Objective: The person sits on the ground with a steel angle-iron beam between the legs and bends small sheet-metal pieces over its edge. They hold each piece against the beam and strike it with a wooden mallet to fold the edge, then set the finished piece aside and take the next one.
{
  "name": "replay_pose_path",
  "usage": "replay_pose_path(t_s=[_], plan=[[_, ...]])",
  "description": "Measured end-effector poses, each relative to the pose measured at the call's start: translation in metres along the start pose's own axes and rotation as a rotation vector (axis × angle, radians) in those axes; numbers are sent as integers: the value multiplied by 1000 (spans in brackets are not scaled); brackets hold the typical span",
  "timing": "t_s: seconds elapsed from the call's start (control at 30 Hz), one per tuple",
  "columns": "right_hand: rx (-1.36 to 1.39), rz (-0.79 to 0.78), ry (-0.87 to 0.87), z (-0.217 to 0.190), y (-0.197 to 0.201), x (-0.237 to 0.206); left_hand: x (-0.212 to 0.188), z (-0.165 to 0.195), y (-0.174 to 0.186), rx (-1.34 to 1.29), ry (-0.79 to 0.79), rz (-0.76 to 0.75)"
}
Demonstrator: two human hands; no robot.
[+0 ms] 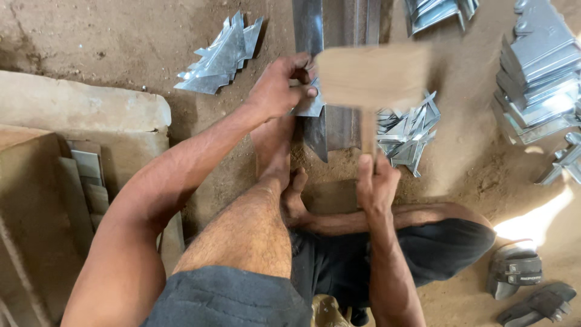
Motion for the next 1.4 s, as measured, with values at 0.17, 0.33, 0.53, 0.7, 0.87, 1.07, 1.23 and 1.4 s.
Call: replay_pose_path(t_s=[0.17,0.33,0.53,0.7,0.87,1.07,1.23,1.4], plan=[[991,305,-31,30,7,-7,3,-8,-4,-122,35,10],[245,86,-174,34,-5,7,0,-12,-4,-78,-9,45],[1137,422,-163,24,38,-22,-2,-29,3,-235,74,71],[785,196,130,15,5,-15,4,-43,3,-202,-11,93],[1039,156,-251,56,-32,8,0,-52,1,-199,25,110],[541,-25,-357,59,-25,6,-13,-19,-18,-37,-33,265],[665,189,-317,49,17,-17,-51,37,-47,426,-378,481],[430,276,-215,37,36,-47,-1,54,-44,494,-511,240]])
Point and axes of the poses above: each hand's wrist, its own x-axis towards the middle knuckle, its own y-axis out of the back of the hand, z = x × y, the point moved 3 cm from there along x, towards the middle knuckle, and after that the axes turned 6 degrees about -z, right-handed, at the moved point
